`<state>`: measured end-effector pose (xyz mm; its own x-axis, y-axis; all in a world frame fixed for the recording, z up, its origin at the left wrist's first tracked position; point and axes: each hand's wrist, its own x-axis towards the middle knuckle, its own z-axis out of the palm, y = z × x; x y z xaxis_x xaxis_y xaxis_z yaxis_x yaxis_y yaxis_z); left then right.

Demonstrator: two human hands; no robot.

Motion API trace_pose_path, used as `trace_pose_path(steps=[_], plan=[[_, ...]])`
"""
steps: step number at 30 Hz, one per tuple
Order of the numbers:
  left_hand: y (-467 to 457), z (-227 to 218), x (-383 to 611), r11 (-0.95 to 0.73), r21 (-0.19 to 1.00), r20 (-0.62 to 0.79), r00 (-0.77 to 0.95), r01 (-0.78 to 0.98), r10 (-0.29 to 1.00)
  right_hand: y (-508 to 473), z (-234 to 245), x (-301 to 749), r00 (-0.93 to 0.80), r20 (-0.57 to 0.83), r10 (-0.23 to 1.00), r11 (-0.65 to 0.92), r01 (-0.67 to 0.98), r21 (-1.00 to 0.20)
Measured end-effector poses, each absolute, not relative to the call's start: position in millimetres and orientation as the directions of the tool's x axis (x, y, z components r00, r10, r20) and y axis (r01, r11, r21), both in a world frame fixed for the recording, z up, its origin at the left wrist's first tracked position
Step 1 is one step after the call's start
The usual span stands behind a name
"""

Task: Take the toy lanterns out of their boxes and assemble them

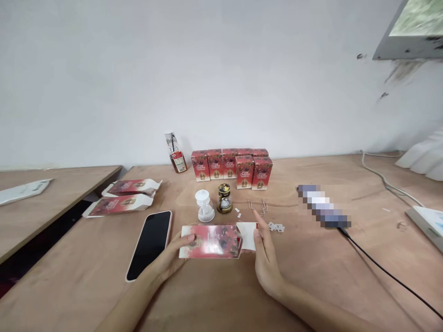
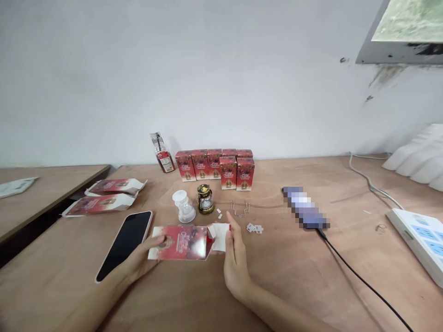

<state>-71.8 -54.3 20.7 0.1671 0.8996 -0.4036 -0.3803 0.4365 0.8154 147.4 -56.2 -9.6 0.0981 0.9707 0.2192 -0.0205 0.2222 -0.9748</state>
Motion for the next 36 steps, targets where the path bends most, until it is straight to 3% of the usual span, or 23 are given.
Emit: trace_pose_path(steps=[5, 8, 14, 19, 25, 31, 36], plan=[[-50.6, 19.0, -77.8, 0.395, 0.775, -0.418, 0.069, -0.494, 0.906, -62.0, -4.2, 148.9, -0.106, 0.322, 0.941, 0.325, 0.007, -0.946], [-53.3, 20.6, -73.0, 0.371, 0.76, -0.391, 0.08, -0.533, 0.917, -59.1, -2.4, 150.1, -0.091, 0.345, 0.934, 0.352, 0.077, -0.933], [-54.8, 19.8, -71.9, 0.337, 0.78, -0.339, 0.097, -0.527, 0.936, -50.6, -5.3, 148.9, -0.082, 0.244, 0.966, 0.252, 0.115, -0.961], [-56.4, 20.9, -72.4, 0.344, 0.795, -0.345, 0.095, -0.499, 0.934, -50.0, -9.0, 147.6, -0.095, 0.235, 0.967, 0.239, 0.032, -0.97], [-58.9, 17.6, -72.8, 0.249, 0.874, -0.197, 0.164, -0.417, 0.967, -48.3, -10.0, 145.8, -0.022, 0.219, 0.976, 0.219, -0.004, -0.976], [-59.8, 17.5, -76.4, 0.191, 0.895, -0.107, 0.222, -0.404, 0.969, -46.4, -14.3, 146.1, -0.086, 0.199, 0.976, 0.205, 0.067, -0.977], [-59.7, 18.0, -75.4, 0.202, 0.89, -0.128, 0.201, -0.409, 0.971, -45.2, -16.7, 146.7, -0.078, 0.187, 0.979, 0.191, 0.049, -0.98]])
